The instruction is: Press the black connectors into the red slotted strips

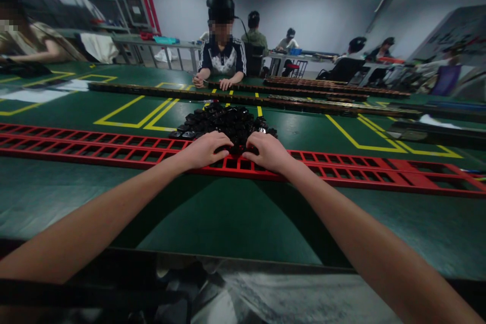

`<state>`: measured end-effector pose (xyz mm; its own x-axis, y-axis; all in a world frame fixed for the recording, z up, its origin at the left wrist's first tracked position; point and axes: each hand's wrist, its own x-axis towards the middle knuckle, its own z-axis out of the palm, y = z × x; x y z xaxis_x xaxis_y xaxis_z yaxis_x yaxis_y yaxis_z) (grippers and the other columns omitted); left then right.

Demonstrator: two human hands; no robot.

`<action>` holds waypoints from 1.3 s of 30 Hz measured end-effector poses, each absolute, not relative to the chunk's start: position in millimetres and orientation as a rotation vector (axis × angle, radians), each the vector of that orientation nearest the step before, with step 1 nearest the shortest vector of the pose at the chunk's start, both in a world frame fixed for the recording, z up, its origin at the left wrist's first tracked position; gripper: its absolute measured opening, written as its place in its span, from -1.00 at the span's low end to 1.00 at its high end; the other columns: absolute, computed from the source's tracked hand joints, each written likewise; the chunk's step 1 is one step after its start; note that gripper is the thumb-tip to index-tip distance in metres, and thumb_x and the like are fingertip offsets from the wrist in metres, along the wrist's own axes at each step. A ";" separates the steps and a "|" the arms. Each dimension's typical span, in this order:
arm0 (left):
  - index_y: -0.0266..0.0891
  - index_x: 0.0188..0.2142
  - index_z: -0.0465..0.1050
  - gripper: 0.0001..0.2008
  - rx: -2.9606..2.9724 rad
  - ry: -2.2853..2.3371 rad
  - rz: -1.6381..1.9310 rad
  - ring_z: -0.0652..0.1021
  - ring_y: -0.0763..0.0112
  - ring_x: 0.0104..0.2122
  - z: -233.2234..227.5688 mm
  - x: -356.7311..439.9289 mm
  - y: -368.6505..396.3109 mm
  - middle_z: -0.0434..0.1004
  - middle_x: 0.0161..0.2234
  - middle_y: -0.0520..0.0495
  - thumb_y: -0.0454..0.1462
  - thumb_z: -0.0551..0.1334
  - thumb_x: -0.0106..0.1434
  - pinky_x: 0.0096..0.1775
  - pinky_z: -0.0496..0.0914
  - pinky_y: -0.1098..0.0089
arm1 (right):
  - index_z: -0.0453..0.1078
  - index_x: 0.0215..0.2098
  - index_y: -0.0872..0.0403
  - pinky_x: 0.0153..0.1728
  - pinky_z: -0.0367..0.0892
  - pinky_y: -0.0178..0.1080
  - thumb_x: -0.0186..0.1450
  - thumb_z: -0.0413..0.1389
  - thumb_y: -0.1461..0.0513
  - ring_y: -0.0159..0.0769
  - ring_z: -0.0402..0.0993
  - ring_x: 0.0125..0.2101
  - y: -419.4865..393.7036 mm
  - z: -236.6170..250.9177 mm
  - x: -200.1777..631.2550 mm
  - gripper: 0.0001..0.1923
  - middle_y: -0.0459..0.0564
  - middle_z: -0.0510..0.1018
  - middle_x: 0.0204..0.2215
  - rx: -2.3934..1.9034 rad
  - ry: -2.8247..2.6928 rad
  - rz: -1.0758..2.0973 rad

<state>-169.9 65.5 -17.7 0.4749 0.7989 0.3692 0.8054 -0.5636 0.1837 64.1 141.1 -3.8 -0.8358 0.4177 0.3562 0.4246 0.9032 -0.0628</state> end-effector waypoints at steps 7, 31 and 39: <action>-0.25 -0.02 0.47 -0.72 -2.678 -1.461 -0.655 0.46 0.25 -0.02 -18.3 -170.2 66.2 0.50 -0.03 -0.16 -0.22 0.13 0.34 0.06 0.34 0.18 | 0.36 -0.32 0.06 -0.24 0.24 -0.18 0.32 0.14 0.14 -0.20 0.36 -0.27 137.8 -8.2 63.9 -0.84 0.02 0.49 -0.31 -0.621 -2.665 -0.018; -0.25 -0.03 0.48 -0.73 -2.692 -1.445 -0.674 0.46 0.24 -0.03 -20.9 -172.3 68.2 0.50 -0.03 -0.15 -0.24 0.13 0.33 0.06 0.34 0.16 | 0.44 -0.40 0.07 -0.13 0.28 -0.14 0.30 0.16 0.17 -0.20 0.40 -0.19 146.3 -14.4 69.2 -0.85 0.02 0.56 -0.27 -0.518 -2.584 0.164; -0.26 -0.02 0.47 -0.71 -2.694 -1.465 -0.677 0.45 0.25 -0.02 -19.8 -171.9 66.6 0.49 -0.02 -0.16 -0.22 0.12 0.35 0.07 0.34 0.16 | 0.48 -0.35 0.08 -0.21 0.30 -0.16 0.32 0.03 0.25 -0.20 0.42 -0.28 183.4 -7.4 105.6 -0.82 0.04 0.56 -0.35 -0.939 -2.344 -0.003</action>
<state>-171.9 66.6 -19.8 0.4720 0.8000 0.3704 0.8007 -0.5648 0.1997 105.6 183.4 -7.4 -0.5649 0.6261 0.5375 0.6275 0.7490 -0.2128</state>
